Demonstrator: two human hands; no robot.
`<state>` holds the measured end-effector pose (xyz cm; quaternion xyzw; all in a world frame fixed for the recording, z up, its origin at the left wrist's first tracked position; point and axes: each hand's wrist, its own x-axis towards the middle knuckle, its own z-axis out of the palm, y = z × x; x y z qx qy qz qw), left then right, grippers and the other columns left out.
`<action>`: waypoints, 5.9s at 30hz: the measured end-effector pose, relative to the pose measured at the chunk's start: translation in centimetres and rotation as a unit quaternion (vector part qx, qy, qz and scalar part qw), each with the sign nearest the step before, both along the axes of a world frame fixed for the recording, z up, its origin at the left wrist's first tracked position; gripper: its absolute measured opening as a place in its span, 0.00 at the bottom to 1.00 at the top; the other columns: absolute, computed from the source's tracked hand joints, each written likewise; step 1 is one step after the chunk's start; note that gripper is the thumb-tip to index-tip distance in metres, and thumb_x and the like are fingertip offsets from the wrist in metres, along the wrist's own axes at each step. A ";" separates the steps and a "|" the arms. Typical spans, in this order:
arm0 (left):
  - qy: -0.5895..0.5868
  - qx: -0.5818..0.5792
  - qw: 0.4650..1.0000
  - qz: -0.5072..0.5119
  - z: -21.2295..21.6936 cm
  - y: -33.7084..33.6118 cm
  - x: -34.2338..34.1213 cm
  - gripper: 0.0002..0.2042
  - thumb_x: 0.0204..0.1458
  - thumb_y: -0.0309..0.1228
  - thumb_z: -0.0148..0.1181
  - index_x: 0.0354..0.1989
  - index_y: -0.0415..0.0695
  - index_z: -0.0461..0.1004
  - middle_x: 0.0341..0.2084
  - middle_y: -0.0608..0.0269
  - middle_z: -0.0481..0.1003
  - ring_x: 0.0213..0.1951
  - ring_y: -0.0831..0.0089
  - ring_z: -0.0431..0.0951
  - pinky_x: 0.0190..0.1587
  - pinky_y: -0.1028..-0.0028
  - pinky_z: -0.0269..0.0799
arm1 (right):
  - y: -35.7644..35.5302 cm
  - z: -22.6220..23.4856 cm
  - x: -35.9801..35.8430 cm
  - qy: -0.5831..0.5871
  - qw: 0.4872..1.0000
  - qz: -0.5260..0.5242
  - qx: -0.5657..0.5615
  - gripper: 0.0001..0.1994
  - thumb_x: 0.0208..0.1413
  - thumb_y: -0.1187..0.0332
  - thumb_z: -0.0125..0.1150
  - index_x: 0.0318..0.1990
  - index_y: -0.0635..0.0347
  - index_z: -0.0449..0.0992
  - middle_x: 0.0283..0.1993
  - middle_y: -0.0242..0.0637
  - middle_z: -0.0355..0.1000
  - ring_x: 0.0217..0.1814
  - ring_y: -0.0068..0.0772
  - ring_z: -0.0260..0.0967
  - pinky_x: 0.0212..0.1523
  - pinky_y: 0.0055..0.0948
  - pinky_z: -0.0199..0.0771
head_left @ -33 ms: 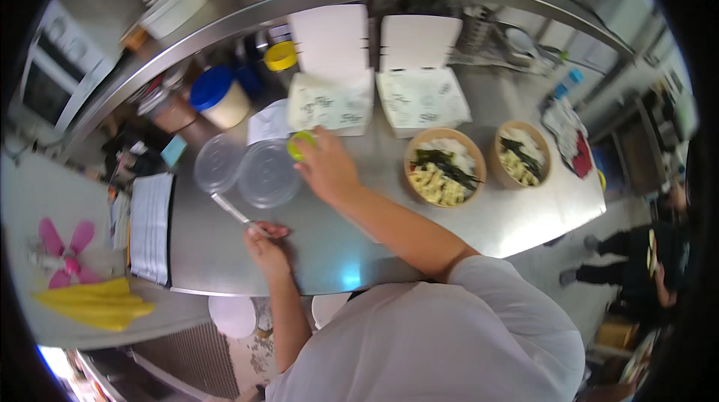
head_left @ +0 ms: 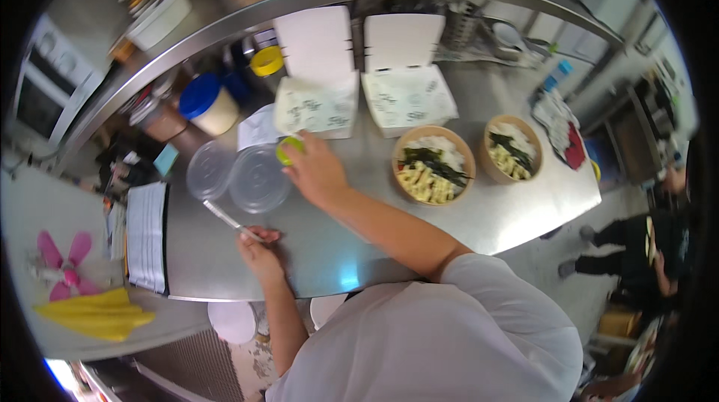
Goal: The person uses tongs to place seaweed strips into two paper bowls containing rice and noodles. The person then adds a dollop of white sauce from a shaker into each bowl. The bowls remain on the stainless steel counter.
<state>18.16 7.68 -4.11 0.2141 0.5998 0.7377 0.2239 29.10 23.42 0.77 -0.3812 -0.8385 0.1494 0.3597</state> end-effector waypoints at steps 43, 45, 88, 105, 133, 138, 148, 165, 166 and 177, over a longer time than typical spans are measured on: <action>-0.252 0.031 0.854 -0.454 3.8 0.3 27.1 0.18 0.63 0.45 0.41 0.54 0.48 0.64 0.46 0.64 0.71 0.49 0.69 0.73 0.51 0.66 0.71 | -12.2 7.5 29.4 0.270 0.957 0.079 -0.078 0.14 0.60 0.60 0.53 0.46 0.60 0.70 0.42 0.43 0.68 0.39 0.49 0.71 0.36 0.40 0.72; -0.246 0.037 0.861 -0.443 3.4 -0.1 27.6 0.18 0.63 0.46 0.42 0.53 0.48 0.64 0.45 0.65 0.71 0.48 0.69 0.74 0.50 0.66 0.71 | -12.1 7.4 30.6 0.267 0.937 0.087 -0.206 0.14 0.61 0.60 0.52 0.46 0.62 0.70 0.39 0.43 0.69 0.38 0.47 0.71 0.36 0.37 0.71; 0.116 -0.032 0.958 -0.261 0.6 -1.2 12.3 0.15 0.67 0.42 0.35 0.41 0.42 0.62 0.25 0.62 0.68 0.27 0.76 0.68 0.31 0.77 0.63 | -15.2 0.6 22.7 0.305 0.936 0.111 -0.134 0.39 0.47 0.82 0.66 0.60 0.50 0.46 0.61 0.54 0.59 0.61 0.44 0.64 0.58 0.40 0.66; 0.103 -0.016 0.973 -0.208 0.7 -1.3 12.6 0.18 0.67 0.45 0.35 0.44 0.41 0.62 0.20 0.66 0.67 0.23 0.82 0.62 0.27 0.82 0.58 | -3.3 4.3 30.8 0.104 0.990 -0.067 0.072 0.26 0.41 0.78 0.67 0.52 0.56 0.70 0.55 0.45 0.68 0.60 0.50 0.63 0.58 0.42 0.63; 0.042 0.011 0.982 -0.184 0.7 -1.3 12.6 0.18 0.67 0.46 0.36 0.43 0.41 0.61 0.23 0.65 0.67 0.25 0.81 0.64 0.28 0.81 0.60 | 1.2 7.8 28.4 -0.170 0.964 0.051 0.198 0.20 0.42 0.77 0.61 0.45 0.44 0.75 0.57 0.29 0.68 0.61 0.44 0.61 0.57 0.47 0.62; 0.050 0.001 0.981 -0.186 0.9 -1.2 12.7 0.18 0.67 0.46 0.35 0.43 0.41 0.61 0.23 0.65 0.67 0.25 0.81 0.65 0.28 0.81 0.60 | 0.8 7.6 28.3 -0.191 0.955 0.076 0.214 0.20 0.41 0.76 0.62 0.45 0.44 0.76 0.57 0.29 0.68 0.61 0.43 0.61 0.57 0.46 0.62; 0.052 0.022 0.982 -0.182 0.6 -1.2 12.6 0.17 0.67 0.45 0.35 0.44 0.41 0.61 0.24 0.64 0.67 0.26 0.80 0.66 0.28 0.81 0.61 | 3.3 7.5 25.0 -0.169 0.960 0.081 0.206 0.22 0.44 0.76 0.60 0.49 0.41 0.74 0.55 0.30 0.69 0.61 0.42 0.62 0.56 0.44 0.61; 0.020 0.034 0.978 -0.203 0.7 -1.2 12.6 0.17 0.67 0.44 0.35 0.44 0.41 0.61 0.22 0.65 0.67 0.25 0.81 0.64 0.29 0.82 0.60 | 1.3 7.8 27.4 -0.219 0.951 0.062 0.210 0.20 0.43 0.74 0.60 0.47 0.43 0.75 0.54 0.30 0.68 0.61 0.43 0.61 0.56 0.43 0.61; 0.020 0.033 0.978 -0.204 0.7 -1.1 12.7 0.17 0.67 0.44 0.35 0.44 0.41 0.61 0.22 0.65 0.67 0.25 0.81 0.64 0.29 0.81 0.60 | 1.3 7.9 27.5 -0.226 0.947 0.078 0.213 0.20 0.43 0.74 0.60 0.46 0.43 0.75 0.54 0.30 0.69 0.61 0.43 0.61 0.56 0.43 0.61; 0.042 0.026 0.978 -0.201 0.8 -1.1 12.6 0.17 0.67 0.45 0.35 0.44 0.41 0.61 0.22 0.64 0.67 0.25 0.80 0.64 0.30 0.80 0.60 | 2.4 7.9 24.7 -0.201 0.941 0.116 0.246 0.21 0.42 0.77 0.61 0.46 0.44 0.74 0.54 0.29 0.69 0.59 0.42 0.63 0.55 0.43 0.62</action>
